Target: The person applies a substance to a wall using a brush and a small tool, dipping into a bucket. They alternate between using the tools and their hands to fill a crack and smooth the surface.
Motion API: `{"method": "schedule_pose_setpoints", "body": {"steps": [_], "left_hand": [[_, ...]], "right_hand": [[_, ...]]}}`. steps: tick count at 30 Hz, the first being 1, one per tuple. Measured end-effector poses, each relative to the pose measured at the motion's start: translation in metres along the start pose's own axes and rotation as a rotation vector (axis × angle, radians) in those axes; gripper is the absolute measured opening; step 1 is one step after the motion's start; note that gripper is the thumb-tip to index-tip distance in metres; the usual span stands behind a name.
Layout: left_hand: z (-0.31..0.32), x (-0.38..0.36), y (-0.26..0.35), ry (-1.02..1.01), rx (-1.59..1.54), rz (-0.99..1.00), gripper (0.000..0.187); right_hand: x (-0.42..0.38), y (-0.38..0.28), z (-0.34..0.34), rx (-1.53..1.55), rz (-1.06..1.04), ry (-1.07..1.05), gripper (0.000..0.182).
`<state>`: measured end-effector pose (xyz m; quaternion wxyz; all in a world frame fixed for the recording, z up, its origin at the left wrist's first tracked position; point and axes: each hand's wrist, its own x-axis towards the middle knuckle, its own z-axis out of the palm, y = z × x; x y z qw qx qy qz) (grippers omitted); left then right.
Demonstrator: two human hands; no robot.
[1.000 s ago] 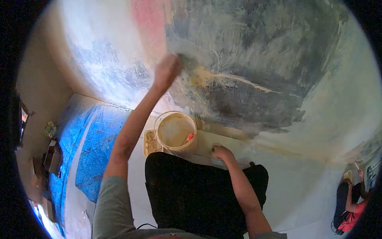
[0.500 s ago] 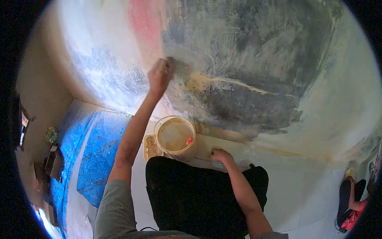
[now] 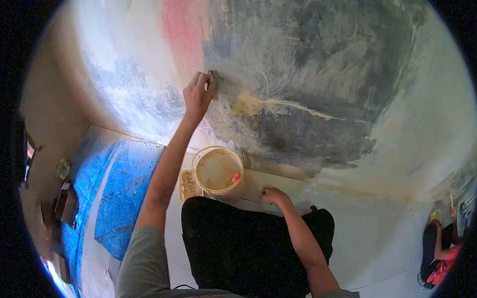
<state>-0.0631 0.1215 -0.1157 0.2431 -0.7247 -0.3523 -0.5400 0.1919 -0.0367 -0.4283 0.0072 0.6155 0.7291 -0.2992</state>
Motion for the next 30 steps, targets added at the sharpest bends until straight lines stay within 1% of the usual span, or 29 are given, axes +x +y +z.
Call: {"method": "schedule_pose_setpoints", "body": {"steps": [1, 2, 3, 4, 5, 6, 7, 8, 9, 10, 11, 12, 14, 15, 17, 19, 20, 21, 22, 24, 25, 27, 29, 30], "left_hand": [[0.006, -0.003, 0.006, -0.009, -0.004, 0.005, 0.013], [0.014, -0.008, 0.015, -0.004, -0.035, 0.193, 0.012], [0.016, -0.009, 0.019, 0.008, -0.060, 0.375, 0.013], [0.015, -0.005, 0.016, 0.015, -0.013, 0.447, 0.013], [0.012, -0.001, 0.009, 0.016, -0.008, 0.438, 0.013], [0.005, 0.004, 0.002, 0.057, -0.034, 0.229, 0.013], [0.002, 0.009, -0.003, 0.089, -0.060, 0.024, 0.014], [0.000, 0.010, -0.006, 0.106, 0.010, -0.089, 0.013], [0.000, 0.001, 0.000, 0.082, 0.020, -0.101, 0.013], [0.003, -0.009, 0.012, 0.106, -0.075, -0.140, 0.013], [0.008, -0.024, 0.026, 0.133, -0.166, -0.190, 0.013], [0.011, -0.047, 0.043, 0.117, -0.258, -0.274, 0.012], [0.018, -0.094, 0.085, 0.089, -0.438, -0.439, 0.010], [0.020, -0.118, 0.108, 0.069, -0.528, -0.519, 0.009], [0.024, -0.164, 0.157, -0.001, -0.595, -0.690, 0.009], [0.028, -0.204, 0.196, -0.021, -0.819, -0.715, 0.011], [0.026, -0.213, 0.206, -0.122, -0.850, -0.573, 0.012], [0.022, -0.219, 0.211, -0.227, -0.879, -0.428, 0.014], [0.020, -0.225, 0.215, -0.246, -0.887, -0.463, 0.014], [0.028, -0.230, 0.216, -0.316, -0.960, -0.455, 0.016], [0.034, -0.233, 0.217, -0.322, -0.989, -0.475, 0.016], [0.046, -0.241, 0.215, -0.409, -0.939, -0.722, 0.016], [0.054, -0.246, 0.211, -0.438, -0.976, -0.775, 0.015], [0.059, -0.245, 0.210, -0.451, -0.975, -0.814, 0.016]], "right_hand": [[-0.012, -0.016, -0.017, -0.004, 0.045, -0.085, 0.048], [-0.017, -0.027, -0.027, -0.020, 0.084, -0.173, 0.048], [-0.013, -0.027, -0.026, -0.033, 0.079, -0.177, 0.048], [-0.009, -0.026, -0.025, -0.049, 0.075, -0.180, 0.047], [-0.007, -0.024, -0.023, -0.060, 0.072, -0.182, 0.047], [-0.009, -0.021, -0.023, -0.061, 0.075, -0.189, 0.047], [-0.012, -0.020, -0.023, -0.005, 0.078, -0.146, 0.046], [-0.015, -0.021, -0.019, 0.055, 0.079, -0.112, 0.046], [-0.017, -0.025, -0.022, 0.039, 0.107, -0.159, 0.046], [-0.016, -0.027, -0.029, 0.012, 0.130, -0.213, 0.046], [-0.011, -0.022, -0.026, -0.003, 0.102, -0.148, 0.047], [-0.007, -0.016, -0.019, -0.020, 0.077, -0.090, 0.047], [-0.013, -0.017, -0.024, 0.084, 0.101, -0.115, 0.043], [-0.021, -0.022, -0.030, 0.079, 0.111, -0.156, 0.043], [-0.029, -0.028, -0.040, 0.149, 0.161, -0.087, 0.040], [-0.011, 0.018, -0.022, 0.056, 0.034, -0.039, 0.046], [-0.015, 0.035, -0.021, 0.054, 0.049, -0.072, 0.046], [-0.020, 0.048, -0.019, 0.044, 0.074, -0.034, 0.043], [-0.029, 0.061, -0.019, 0.037, 0.104, 0.004, 0.040], [-0.040, 0.076, -0.033, 0.009, 0.175, 0.117, 0.033], [-0.048, 0.076, -0.040, -0.013, 0.218, 0.175, 0.030], [-0.061, 0.036, -0.083, 0.104, 0.103, 0.261, 0.027], [-0.078, 0.012, -0.112, 0.011, 0.271, 0.480, 0.025], [-0.083, -0.004, -0.130, -0.005, 0.292, 0.488, 0.025]]}}
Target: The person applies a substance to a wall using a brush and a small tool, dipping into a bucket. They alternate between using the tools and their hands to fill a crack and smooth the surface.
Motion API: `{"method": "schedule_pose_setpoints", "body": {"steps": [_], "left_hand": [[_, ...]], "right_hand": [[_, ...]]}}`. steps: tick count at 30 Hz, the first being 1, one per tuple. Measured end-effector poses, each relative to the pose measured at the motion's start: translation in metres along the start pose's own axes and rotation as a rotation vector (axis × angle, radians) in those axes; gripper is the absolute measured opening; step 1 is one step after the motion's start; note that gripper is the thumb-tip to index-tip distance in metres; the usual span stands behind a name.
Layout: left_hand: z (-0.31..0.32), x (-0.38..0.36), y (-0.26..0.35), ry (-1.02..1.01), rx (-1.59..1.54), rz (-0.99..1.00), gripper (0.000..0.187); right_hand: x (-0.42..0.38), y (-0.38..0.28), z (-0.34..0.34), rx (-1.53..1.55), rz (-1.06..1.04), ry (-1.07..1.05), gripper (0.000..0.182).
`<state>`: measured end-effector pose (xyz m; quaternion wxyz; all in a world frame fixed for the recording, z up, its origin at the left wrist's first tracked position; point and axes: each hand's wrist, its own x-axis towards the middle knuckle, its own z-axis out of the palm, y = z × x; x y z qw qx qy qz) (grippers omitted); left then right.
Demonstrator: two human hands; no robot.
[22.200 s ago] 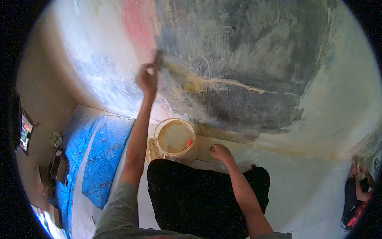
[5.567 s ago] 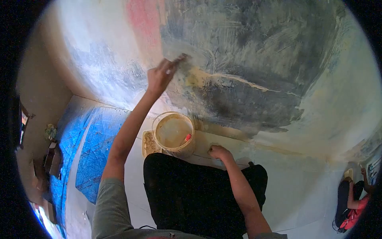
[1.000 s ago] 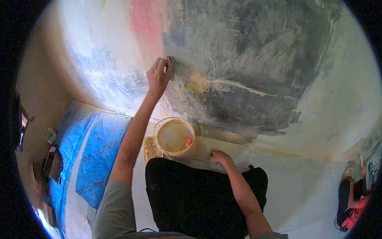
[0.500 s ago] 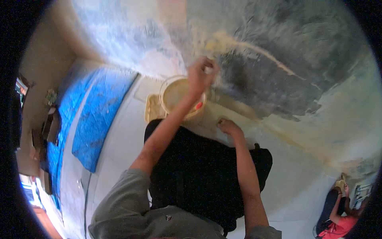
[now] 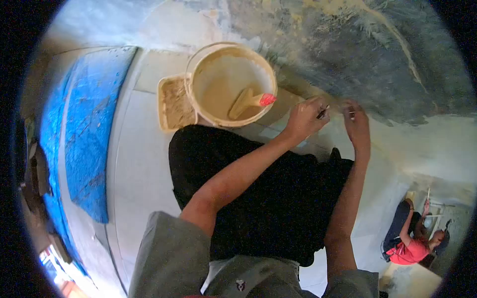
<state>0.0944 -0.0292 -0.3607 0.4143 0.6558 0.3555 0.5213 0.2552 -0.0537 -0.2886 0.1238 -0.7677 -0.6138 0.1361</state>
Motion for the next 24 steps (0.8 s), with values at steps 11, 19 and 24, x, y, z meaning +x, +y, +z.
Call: {"method": "schedule_pose_setpoints", "body": {"steps": [11, 19, 24], "left_hand": [[0.015, -0.005, -0.012, -0.159, 0.117, 0.059, 0.016], [0.027, -0.010, -0.022, -0.188, 0.097, -0.037, 0.017], [0.021, -0.005, -0.016, -0.231, 0.136, -0.121, 0.016]], "right_hand": [[-0.013, -0.223, 0.073, -0.381, -0.691, -0.182, 0.022], [0.000, -0.201, 0.112, -0.750, -0.701, -0.024, 0.014], [-0.002, -0.208, 0.089, -0.635, -0.712, -0.096, 0.011]]}}
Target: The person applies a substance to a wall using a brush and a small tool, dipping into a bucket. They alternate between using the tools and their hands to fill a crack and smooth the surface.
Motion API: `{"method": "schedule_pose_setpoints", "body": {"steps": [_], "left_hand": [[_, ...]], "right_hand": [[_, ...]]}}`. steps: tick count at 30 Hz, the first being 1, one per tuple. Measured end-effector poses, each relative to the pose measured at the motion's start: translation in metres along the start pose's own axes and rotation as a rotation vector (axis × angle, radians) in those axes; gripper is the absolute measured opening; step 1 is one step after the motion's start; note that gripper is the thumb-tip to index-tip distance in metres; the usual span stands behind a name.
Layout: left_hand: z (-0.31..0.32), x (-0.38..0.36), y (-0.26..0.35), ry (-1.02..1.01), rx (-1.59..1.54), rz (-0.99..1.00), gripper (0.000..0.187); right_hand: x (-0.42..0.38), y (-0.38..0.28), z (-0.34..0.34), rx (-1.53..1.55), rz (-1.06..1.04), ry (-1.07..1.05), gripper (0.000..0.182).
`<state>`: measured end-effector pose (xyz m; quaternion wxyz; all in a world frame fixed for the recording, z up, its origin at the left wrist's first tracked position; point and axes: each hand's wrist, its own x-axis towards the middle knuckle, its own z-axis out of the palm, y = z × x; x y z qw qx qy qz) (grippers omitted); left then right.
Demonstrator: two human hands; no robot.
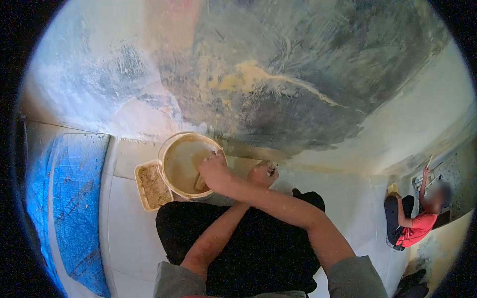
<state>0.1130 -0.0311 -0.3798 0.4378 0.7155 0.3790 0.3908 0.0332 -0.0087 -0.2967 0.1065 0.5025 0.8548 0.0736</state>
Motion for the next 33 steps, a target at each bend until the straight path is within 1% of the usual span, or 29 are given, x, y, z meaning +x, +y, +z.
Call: {"method": "schedule_pose_setpoints", "body": {"steps": [1, 3, 5, 6, 8, 9, 11, 12, 14, 16, 18, 19, 21, 22, 23, 24, 25, 26, 27, 28, 29, 31, 32, 33], "left_hand": [[0.001, -0.001, -0.003, 0.007, 0.005, 0.006, 0.016], [0.004, -0.001, -0.007, 0.004, -0.084, 0.033, 0.016], [-0.001, -0.002, -0.002, 0.015, -0.099, 0.050, 0.016], [-0.002, -0.003, -0.001, 0.021, -0.113, 0.065, 0.017], [0.001, -0.002, -0.003, 0.008, -0.097, 0.070, 0.017], [0.003, -0.002, -0.007, -0.006, -0.079, 0.073, 0.017], [0.010, 0.000, -0.016, 0.045, -0.031, 0.102, 0.017], [0.014, 0.000, -0.019, 0.089, 0.016, 0.137, 0.017], [0.009, -0.003, -0.013, 0.115, -0.010, 0.113, 0.018], [0.000, -0.009, -0.004, 0.134, -0.033, 0.088, 0.018], [-0.016, -0.014, 0.014, 0.056, -0.098, 0.040, 0.020], [-0.023, -0.013, 0.022, 0.057, -0.102, 0.041, 0.020], [-0.034, -0.011, 0.033, -0.008, 0.044, -0.017, 0.020], [-0.022, -0.009, 0.020, -0.008, 0.043, -0.016, 0.020], [0.000, -0.006, -0.004, 0.008, -0.100, 0.016, 0.021], [0.003, -0.004, -0.008, 0.024, -0.245, 0.049, 0.021], [0.005, -0.003, -0.012, 0.027, -0.247, 0.050, 0.021], [0.008, 0.000, -0.016, -0.042, -0.185, -0.003, 0.022], [0.008, 0.003, -0.014, -0.113, -0.124, -0.053, 0.024], [0.008, 0.003, -0.012, -0.114, -0.128, -0.051, 0.024], [0.007, 0.003, -0.011, -0.103, -0.137, -0.033, 0.024], [0.006, -0.002, -0.011, -0.073, -0.160, -0.017, 0.024], [0.008, 0.008, -0.004, -0.047, -0.176, -0.021, 0.024], [0.002, 0.006, -0.008, -0.022, -0.199, -0.040, 0.024]], "right_hand": [[-0.003, 0.000, -0.009, 0.027, 0.007, -0.002, 0.009], [-0.010, 0.001, -0.033, 0.048, 0.007, -0.004, 0.008], [-0.019, 0.002, -0.054, 0.009, 0.028, 0.035, 0.012], [-0.021, 0.004, -0.053, 0.005, 0.028, 0.034, 0.012], [-0.023, 0.006, -0.047, 0.023, 0.122, 0.030, 0.024], [-0.027, 0.006, -0.049, 0.022, 0.115, 0.029, 0.024], [-0.040, 0.006, -0.054, 0.062, 0.193, 0.144, 0.038], [-0.045, 0.007, -0.048, 0.060, 0.188, 0.141, 0.038], [-0.052, 0.012, -0.034, 0.012, 0.223, 0.154, 0.041], [-0.057, 0.017, -0.041, 0.014, 0.213, 0.129, 0.042], [-0.060, 0.016, -0.049, 0.012, 0.206, 0.100, 0.043], [-0.063, 0.013, -0.053, 0.003, 0.213, 0.116, 0.043], [-0.067, 0.012, -0.051, -0.007, 0.221, 0.131, 0.043], [-0.068, 0.013, -0.046, -0.028, 0.172, 0.166, 0.042], [-0.069, 0.014, -0.043, -0.048, 0.123, 0.201, 0.042], [-0.069, 0.014, -0.043, -0.050, 0.121, 0.201, 0.042], [-0.070, 0.014, -0.044, -0.043, 0.092, 0.292, 0.042], [-0.071, 0.015, -0.045, -0.039, 0.063, 0.381, 0.041], [-0.071, 0.017, -0.045, -0.044, 0.063, 0.378, 0.041], [-0.072, 0.018, -0.044, -0.048, 0.068, 0.335, 0.042], [-0.071, 0.018, -0.044, -0.050, 0.072, 0.294, 0.042], [-0.072, 0.021, -0.045, -0.015, 0.100, 0.291, 0.042], [-0.071, 0.022, -0.046, 0.021, 0.122, 0.285, 0.041], [-0.069, 0.023, -0.048, 0.035, 0.096, 0.255, 0.041]]}}
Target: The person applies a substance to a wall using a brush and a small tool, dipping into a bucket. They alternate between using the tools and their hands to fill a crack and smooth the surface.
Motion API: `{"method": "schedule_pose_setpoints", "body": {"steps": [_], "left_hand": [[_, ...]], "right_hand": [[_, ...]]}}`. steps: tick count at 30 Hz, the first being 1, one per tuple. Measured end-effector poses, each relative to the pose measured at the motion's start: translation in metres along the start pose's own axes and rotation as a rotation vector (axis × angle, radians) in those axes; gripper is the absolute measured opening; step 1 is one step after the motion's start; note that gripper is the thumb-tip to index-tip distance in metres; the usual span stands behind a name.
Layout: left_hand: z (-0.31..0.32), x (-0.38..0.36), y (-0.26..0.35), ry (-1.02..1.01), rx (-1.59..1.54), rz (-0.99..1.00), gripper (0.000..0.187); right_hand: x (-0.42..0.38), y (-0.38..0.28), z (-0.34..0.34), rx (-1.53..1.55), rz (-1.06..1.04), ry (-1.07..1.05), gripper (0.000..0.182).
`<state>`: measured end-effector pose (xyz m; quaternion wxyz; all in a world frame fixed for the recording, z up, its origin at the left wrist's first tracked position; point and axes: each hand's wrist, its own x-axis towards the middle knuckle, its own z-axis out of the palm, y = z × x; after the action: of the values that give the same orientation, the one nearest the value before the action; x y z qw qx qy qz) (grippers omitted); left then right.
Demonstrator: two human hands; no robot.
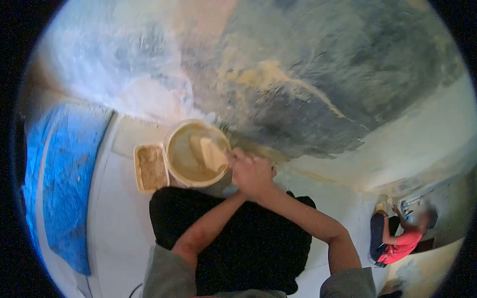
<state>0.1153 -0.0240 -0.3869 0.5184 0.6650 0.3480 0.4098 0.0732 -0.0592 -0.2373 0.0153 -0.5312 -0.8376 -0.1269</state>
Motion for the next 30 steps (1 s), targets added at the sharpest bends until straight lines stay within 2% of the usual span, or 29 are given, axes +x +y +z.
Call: {"method": "schedule_pose_setpoints", "body": {"steps": [2, 3, 5, 6, 8, 17, 30], "left_hand": [[-0.005, 0.001, -0.002, 0.042, -0.046, -0.065, 0.024], [0.000, 0.002, 0.003, 0.057, -0.059, -0.094, 0.024], [0.000, 0.008, 0.006, 0.078, -0.075, -0.116, 0.024], [-0.002, -0.004, 0.002, 0.088, -0.086, -0.114, 0.025], [-0.003, -0.005, 0.005, 0.106, -0.103, -0.089, 0.025], [-0.013, -0.017, 0.007, 0.209, -0.157, 0.071, 0.026], [-0.019, -0.029, 0.015, 0.348, -0.229, 0.277, 0.028]], "right_hand": [[0.002, 0.000, -0.001, -0.098, 0.137, -0.112, 0.040], [0.000, 0.000, 0.001, -0.071, 0.123, -0.148, 0.040], [-0.003, 0.004, 0.004, -0.016, 0.152, 0.073, 0.040], [-0.005, 0.005, 0.007, -0.008, 0.151, 0.057, 0.040], [-0.008, 0.009, 0.012, -0.028, 0.148, 0.128, 0.036], [-0.011, 0.007, 0.015, 0.040, 0.182, 0.113, 0.037], [-0.012, 0.005, 0.022, -0.022, 0.195, 0.107, 0.040]]}}
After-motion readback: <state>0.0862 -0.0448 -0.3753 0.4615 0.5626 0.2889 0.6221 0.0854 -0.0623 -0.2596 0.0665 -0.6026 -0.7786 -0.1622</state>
